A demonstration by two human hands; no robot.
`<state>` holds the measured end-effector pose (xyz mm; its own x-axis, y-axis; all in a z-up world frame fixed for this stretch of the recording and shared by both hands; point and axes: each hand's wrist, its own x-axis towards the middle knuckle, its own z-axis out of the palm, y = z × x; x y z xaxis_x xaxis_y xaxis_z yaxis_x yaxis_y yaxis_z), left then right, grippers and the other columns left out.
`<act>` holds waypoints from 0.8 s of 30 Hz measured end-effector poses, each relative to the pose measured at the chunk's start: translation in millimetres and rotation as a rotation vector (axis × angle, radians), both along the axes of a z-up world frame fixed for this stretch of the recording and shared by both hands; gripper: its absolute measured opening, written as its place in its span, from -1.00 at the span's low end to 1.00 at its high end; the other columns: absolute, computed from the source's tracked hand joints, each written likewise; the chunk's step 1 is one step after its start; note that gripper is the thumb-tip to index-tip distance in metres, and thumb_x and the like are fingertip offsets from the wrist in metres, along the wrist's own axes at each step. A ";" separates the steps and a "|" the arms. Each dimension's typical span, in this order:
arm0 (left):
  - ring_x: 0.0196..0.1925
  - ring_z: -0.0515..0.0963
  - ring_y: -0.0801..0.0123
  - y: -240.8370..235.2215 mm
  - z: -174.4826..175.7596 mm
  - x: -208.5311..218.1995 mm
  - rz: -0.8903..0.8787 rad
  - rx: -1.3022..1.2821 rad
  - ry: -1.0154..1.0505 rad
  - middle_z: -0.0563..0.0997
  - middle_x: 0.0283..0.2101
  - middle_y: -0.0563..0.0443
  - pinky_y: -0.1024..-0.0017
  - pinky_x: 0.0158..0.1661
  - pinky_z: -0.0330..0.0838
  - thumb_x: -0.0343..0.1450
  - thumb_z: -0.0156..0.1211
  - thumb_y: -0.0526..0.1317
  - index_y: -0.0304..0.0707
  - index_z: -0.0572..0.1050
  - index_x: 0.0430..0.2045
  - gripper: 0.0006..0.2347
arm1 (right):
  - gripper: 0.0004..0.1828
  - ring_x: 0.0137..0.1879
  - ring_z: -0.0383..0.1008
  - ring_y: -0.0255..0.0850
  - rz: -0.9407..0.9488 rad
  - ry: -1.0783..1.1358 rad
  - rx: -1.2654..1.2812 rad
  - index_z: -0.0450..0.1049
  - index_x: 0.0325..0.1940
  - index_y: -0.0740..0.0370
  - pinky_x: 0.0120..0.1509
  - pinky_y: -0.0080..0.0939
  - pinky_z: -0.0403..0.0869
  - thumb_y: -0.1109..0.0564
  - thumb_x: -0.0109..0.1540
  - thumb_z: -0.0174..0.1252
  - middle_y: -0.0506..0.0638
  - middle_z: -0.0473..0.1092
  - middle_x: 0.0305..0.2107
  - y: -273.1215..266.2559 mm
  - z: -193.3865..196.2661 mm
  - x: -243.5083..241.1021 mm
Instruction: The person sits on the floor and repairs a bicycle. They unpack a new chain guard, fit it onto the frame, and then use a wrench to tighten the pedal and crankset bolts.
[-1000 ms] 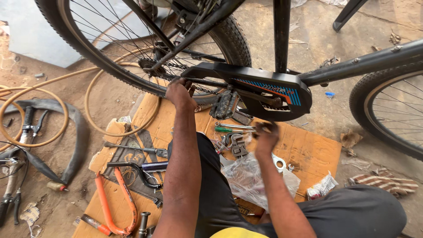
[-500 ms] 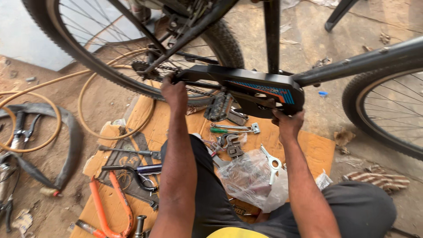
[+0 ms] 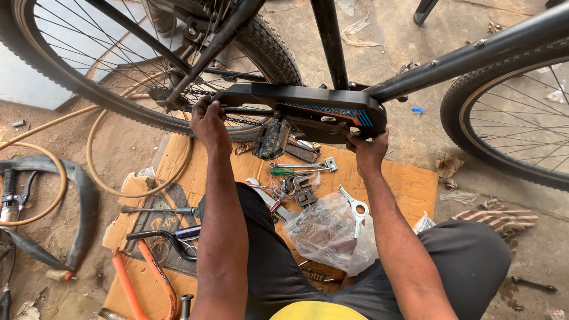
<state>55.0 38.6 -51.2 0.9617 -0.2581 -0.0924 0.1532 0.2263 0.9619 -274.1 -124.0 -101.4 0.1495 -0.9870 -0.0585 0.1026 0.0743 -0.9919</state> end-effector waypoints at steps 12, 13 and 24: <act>-0.12 0.63 0.27 6.7 -10.2 -28.1 0.147 0.237 -0.458 0.61 -0.15 -0.08 0.31 -0.08 0.59 0.48 0.32 -0.23 -0.41 0.51 -0.08 -0.76 | -0.41 -0.32 0.55 -0.20 -0.015 -0.033 -0.004 0.17 0.03 0.27 -0.40 -0.22 0.59 0.47 0.08 0.35 0.05 0.38 -0.18 1.5 -0.3 1.3; -0.12 0.63 0.25 7.5 -8.1 -32.3 0.126 0.273 -0.554 0.63 -0.16 -0.08 0.31 -0.08 0.59 0.53 0.32 -0.18 -0.37 0.54 -0.14 -0.79 | -0.41 -0.35 0.53 -0.19 -0.013 -0.037 -0.001 0.17 0.03 0.27 -0.42 -0.23 0.57 0.47 0.08 0.34 0.07 0.38 -0.19 0.8 0.1 2.5; -0.05 0.66 -0.09 10.7 59.2 -103.6 -0.731 0.981 -0.506 0.63 -0.16 -0.42 0.01 0.06 0.51 0.25 0.26 0.38 -0.60 0.14 0.33 0.00 | -0.43 -0.40 0.52 -0.19 -0.009 -0.039 0.018 0.15 0.04 0.29 -0.43 -0.22 0.56 0.50 0.11 0.30 0.12 0.38 -0.20 1.7 5.1 4.5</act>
<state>-48.5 49.3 8.0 0.6139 -0.7605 -0.2116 -0.4798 -0.5724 0.6649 -269.6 -122.3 -96.3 0.1431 -0.9872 -0.0702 0.1419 0.0906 -0.9857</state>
